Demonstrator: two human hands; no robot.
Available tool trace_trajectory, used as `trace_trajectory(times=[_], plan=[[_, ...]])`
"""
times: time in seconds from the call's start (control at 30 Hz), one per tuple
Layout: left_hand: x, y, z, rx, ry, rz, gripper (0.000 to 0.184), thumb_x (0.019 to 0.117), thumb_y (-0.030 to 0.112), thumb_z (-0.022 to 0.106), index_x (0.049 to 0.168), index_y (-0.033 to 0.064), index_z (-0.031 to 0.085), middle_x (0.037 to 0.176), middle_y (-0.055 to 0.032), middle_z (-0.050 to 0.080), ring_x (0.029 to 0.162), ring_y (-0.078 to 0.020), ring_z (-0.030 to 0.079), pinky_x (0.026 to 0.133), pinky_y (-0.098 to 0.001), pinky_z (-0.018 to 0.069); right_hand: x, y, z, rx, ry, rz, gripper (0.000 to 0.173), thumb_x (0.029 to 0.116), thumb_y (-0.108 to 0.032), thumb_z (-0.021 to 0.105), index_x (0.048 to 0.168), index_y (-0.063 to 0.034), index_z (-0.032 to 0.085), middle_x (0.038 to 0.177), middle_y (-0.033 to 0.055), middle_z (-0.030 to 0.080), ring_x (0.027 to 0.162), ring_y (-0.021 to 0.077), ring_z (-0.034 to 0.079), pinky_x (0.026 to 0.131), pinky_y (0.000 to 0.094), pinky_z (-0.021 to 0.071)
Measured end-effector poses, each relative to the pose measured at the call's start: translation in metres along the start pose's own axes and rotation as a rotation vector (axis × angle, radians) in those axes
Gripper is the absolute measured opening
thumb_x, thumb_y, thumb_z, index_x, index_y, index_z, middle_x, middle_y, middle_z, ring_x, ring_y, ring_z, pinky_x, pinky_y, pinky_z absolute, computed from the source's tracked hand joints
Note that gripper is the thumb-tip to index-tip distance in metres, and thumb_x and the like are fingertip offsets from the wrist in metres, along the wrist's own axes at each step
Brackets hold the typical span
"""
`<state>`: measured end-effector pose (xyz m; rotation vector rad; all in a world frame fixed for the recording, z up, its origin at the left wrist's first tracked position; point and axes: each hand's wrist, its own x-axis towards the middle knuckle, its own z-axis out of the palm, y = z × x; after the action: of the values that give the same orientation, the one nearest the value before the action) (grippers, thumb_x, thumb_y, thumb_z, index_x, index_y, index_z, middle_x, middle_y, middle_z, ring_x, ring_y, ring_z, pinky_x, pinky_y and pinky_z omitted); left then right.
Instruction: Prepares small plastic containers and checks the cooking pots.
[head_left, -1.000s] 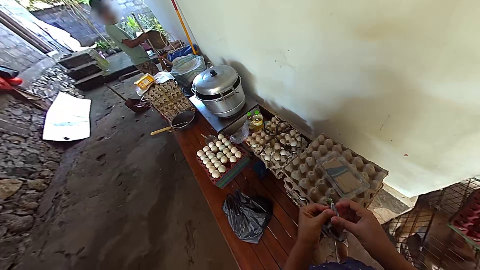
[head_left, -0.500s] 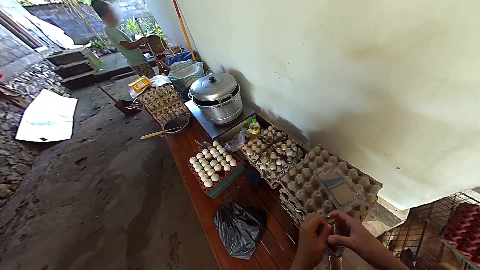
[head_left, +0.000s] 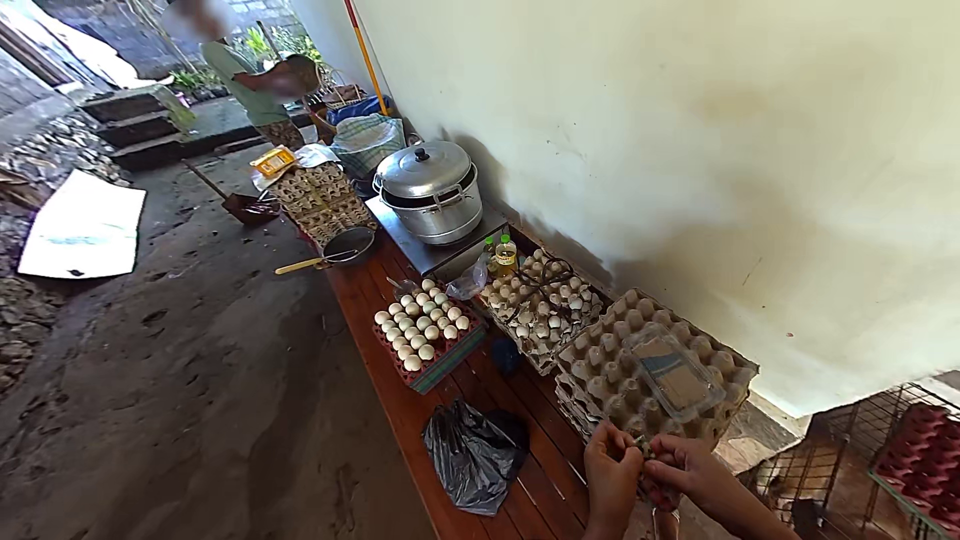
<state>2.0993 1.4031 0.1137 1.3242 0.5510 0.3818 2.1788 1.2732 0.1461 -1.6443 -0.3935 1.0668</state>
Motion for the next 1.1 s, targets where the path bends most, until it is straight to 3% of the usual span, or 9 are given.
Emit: trace_trajectory(times=[0.07,0.2,0.27,0.33,0.43,0.63,0.8,0.93,1.1], plan=[[-0.002,-0.003,-0.005,0.193,-0.089,0.16,0.031,0.0826,-0.006,0.063,0.114,-0.0084,0.061,0.083,-0.0076,0.069,0.07,-0.008,0.065,0.067,-0.0242,0.0556,-0.001,0.002,-0.004,-0.167,0.01,-0.001,0.015,0.1004,-0.008,0.058,0.11,0.0029,0.061,0.08,0.0062,0.07,0.069,0.0136,0.07,0.072,0.0324,0.06],[-0.003,-0.014,-0.008,0.624,-0.135,0.562,0.013,0.0807,-0.002,0.068,0.09,-0.005,0.076,0.079,-0.0148,0.072,0.067,-0.0187,0.071,0.066,-0.0302,0.0601,-0.006,-0.004,-0.014,-0.445,-0.075,0.11,0.026,0.1048,-0.019,0.058,0.118,0.0037,0.062,0.078,0.0106,0.065,0.061,0.0165,0.063,0.063,0.0338,0.0553],[-0.004,-0.008,-0.01,0.555,-0.13,0.44,0.011,0.0804,-0.001,0.066,0.086,-0.0032,0.075,0.074,-0.0097,0.071,0.063,-0.0116,0.067,0.063,-0.0249,0.0568,-0.012,-0.008,-0.009,-0.431,-0.084,0.105,0.027,0.1055,-0.019,0.056,0.119,0.0038,0.062,0.078,0.0108,0.065,0.061,0.0166,0.063,0.063,0.0338,0.0555],[-0.003,0.008,-0.013,0.248,-0.16,0.064,0.011,0.0861,-0.002,0.059,0.086,-0.0015,0.071,0.068,0.0011,0.064,0.057,0.0001,0.055,0.056,-0.0169,0.0466,-0.018,-0.014,-0.005,-0.331,-0.087,0.035,0.025,0.105,-0.015,0.055,0.118,0.0046,0.061,0.078,0.0087,0.066,0.061,0.0141,0.064,0.064,0.0314,0.0558],[-0.002,0.016,-0.019,-0.241,-0.214,-0.29,0.023,0.0946,-0.003,0.046,0.082,0.0063,0.064,0.061,0.0058,0.06,0.05,0.0013,0.051,0.05,-0.015,0.0446,-0.019,-0.007,-0.009,-0.018,-0.196,-0.106,0.016,0.1036,-0.01,0.052,0.114,-0.002,0.06,0.084,-0.0006,0.073,0.068,0.0066,0.07,0.067,0.0241,0.0596],[0.004,0.022,-0.03,-0.064,-0.474,-0.114,0.005,0.0956,0.005,0.059,0.094,0.0036,0.064,0.082,0.0063,0.065,0.075,0.0,0.063,0.073,-0.0207,0.055,-0.007,0.004,-0.007,-0.11,-0.049,-0.117,0.034,0.0904,-0.027,0.073,0.108,0.0005,0.063,0.094,0.0043,0.065,0.08,0.0093,0.067,0.077,0.029,0.0585],[0.005,0.022,-0.033,-0.121,-0.437,-0.091,0.009,0.101,0.001,0.049,0.1,0.0037,0.058,0.087,0.0062,0.064,0.081,-0.0003,0.064,0.081,-0.0229,0.0556,-0.005,0.002,0.005,-0.075,0.239,-0.257,0.02,0.0869,-0.011,0.076,0.103,-0.0007,0.067,0.076,-0.0048,0.064,0.066,0.0014,0.063,0.067,0.0212,0.056],[-0.004,0.023,-0.019,-0.444,-0.287,-0.283,0.018,0.1058,0.0,0.038,0.099,0.0107,0.051,0.079,0.0047,0.066,0.072,-0.0059,0.066,0.075,-0.0257,0.0579,-0.006,-0.012,0.012,0.157,0.191,-0.236,0.016,0.0922,0.003,0.065,0.107,-0.0029,0.062,0.075,-0.0059,0.069,0.068,0.0067,0.07,0.07,0.0274,0.0624],[-0.001,0.028,-0.027,-0.07,-0.505,0.016,0.017,0.0938,-0.006,0.06,0.109,-0.003,0.053,0.094,0.0014,0.063,0.086,-0.002,0.063,0.082,-0.0237,0.0555,-0.006,-0.007,0.0,0.019,0.064,-0.259,0.018,0.0873,-0.007,0.073,0.099,-0.0049,0.059,0.083,-0.0078,0.061,0.076,-0.0002,0.06,0.074,0.0213,0.0534]])
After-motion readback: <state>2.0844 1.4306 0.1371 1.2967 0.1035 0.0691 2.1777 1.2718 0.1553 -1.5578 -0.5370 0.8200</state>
